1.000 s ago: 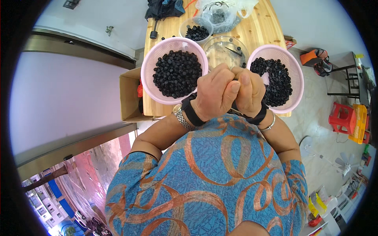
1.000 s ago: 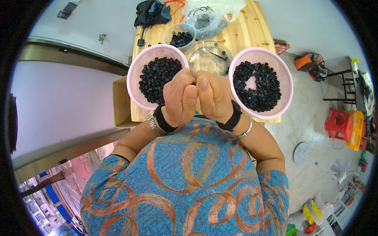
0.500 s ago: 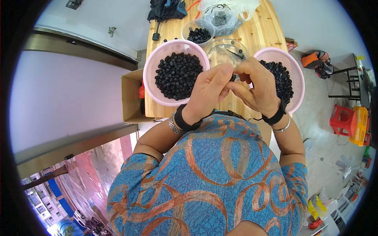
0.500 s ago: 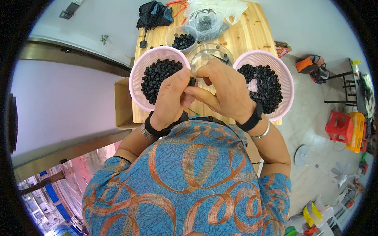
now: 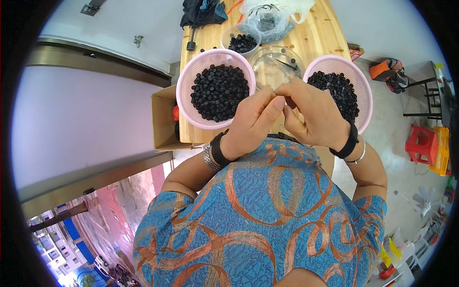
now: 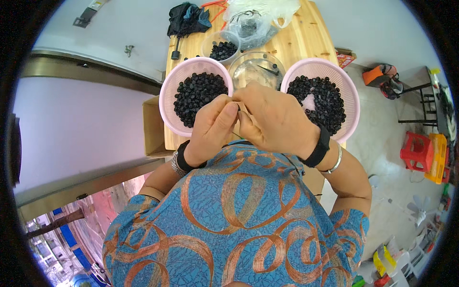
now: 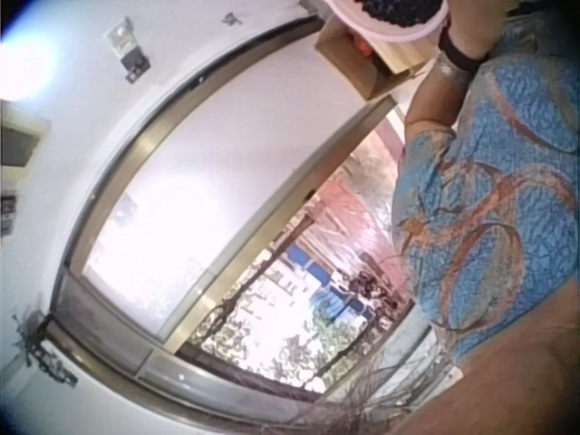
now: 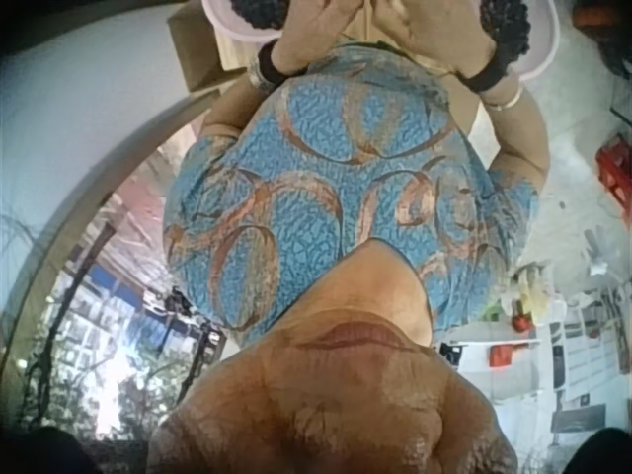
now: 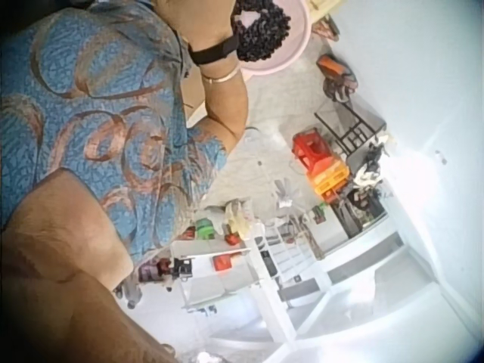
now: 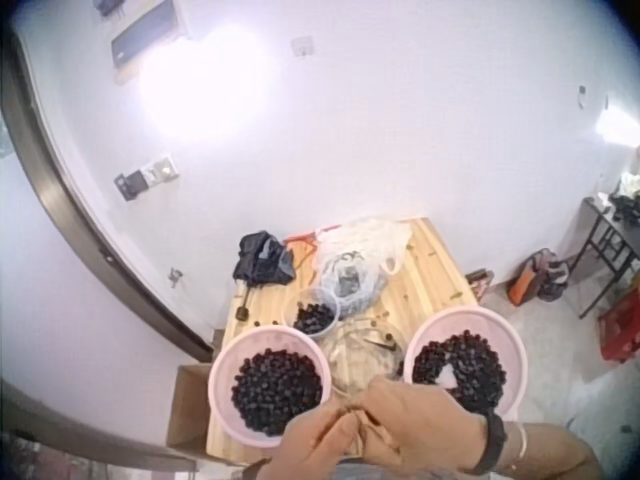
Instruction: The recorder is inspecting and assembling small black plastic shoe components.
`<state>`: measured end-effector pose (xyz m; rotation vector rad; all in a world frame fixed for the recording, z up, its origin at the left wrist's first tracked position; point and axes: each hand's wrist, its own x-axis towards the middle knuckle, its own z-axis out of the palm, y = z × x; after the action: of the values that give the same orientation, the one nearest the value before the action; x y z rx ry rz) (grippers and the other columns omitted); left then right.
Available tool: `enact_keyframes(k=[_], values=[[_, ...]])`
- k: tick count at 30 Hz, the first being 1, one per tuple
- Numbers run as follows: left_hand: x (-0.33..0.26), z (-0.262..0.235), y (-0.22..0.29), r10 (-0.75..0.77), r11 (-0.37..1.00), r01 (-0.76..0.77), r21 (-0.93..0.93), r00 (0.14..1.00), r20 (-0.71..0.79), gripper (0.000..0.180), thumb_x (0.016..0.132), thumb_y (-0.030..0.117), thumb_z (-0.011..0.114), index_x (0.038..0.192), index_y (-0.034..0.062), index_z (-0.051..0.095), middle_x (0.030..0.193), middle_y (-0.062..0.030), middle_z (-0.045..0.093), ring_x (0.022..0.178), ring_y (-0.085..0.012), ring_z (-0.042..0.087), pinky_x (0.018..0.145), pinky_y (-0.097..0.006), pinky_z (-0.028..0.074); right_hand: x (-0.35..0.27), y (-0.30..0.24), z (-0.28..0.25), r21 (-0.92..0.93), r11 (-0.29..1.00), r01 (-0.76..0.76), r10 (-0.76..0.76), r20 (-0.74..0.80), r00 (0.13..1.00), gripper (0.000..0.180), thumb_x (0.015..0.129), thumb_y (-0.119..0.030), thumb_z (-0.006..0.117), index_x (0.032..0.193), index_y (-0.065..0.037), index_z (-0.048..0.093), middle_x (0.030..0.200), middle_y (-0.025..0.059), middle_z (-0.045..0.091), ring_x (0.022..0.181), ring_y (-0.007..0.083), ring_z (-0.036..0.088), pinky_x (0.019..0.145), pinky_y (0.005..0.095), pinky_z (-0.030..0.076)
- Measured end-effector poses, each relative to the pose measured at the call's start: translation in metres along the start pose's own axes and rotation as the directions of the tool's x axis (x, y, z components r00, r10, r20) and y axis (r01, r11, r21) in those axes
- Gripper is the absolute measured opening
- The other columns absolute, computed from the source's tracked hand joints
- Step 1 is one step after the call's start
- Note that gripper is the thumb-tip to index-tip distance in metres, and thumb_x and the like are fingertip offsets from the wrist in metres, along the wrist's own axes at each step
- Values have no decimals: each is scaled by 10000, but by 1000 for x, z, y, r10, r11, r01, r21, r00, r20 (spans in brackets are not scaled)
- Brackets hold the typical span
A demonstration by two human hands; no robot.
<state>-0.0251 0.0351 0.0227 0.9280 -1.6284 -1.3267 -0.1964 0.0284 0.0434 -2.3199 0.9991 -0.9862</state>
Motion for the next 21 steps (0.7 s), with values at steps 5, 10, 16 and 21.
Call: enact_keyframes(k=[5, 10, 16, 21], values=[[-8, 6, -3, -37, 999, 37, 8, 999, 26, 284, 949, 248, 451, 871, -16, 522, 674, -32, 457, 614, -110, 410, 564, -256, 371, -7, 4, 10, -38, 999, 8, -10, -67, 998, 176, 765, -96, 556, 931, -47, 527, 745, 124, 531, 640, 310, 563, 524, 362, 458], [-13, 6, -1, -208, 945, 231, -234, 971, 117, 305, 968, 300, 384, 949, 26, 517, 668, 0, 474, 516, -50, 392, 451, -188, 303, -16, 5, 16, 62, 998, 23, -12, -171, 985, 175, 773, -53, 571, 948, -38, 566, 723, 106, 558, 577, 235, 567, 507, 303, 452], [-11, -7, -16, -489, 767, 448, -458, 871, 33, 375, 957, 336, 313, 944, 24, 519, 706, -34, 501, 488, -85, 412, 415, -192, 290, -39, 32, 51, 480, 792, -378, 446, -32, 894, 163, 826, -113, 591, 955, -13, 595, 717, 91, 596, 602, 141, 558, 531, 273, 440], [-8, -27, -31, -456, 699, 285, -656, 884, -102, 346, 939, 281, 370, 1029, -9, 536, 779, -30, 528, 596, -80, 451, 469, -179, 320, -69, 93, 119, -36, 901, -433, 420, 333, 845, 284, 784, -285, 628, 820, -4, 611, 747, 162, 618, 680, 284, 606, 607, 363, 478]])
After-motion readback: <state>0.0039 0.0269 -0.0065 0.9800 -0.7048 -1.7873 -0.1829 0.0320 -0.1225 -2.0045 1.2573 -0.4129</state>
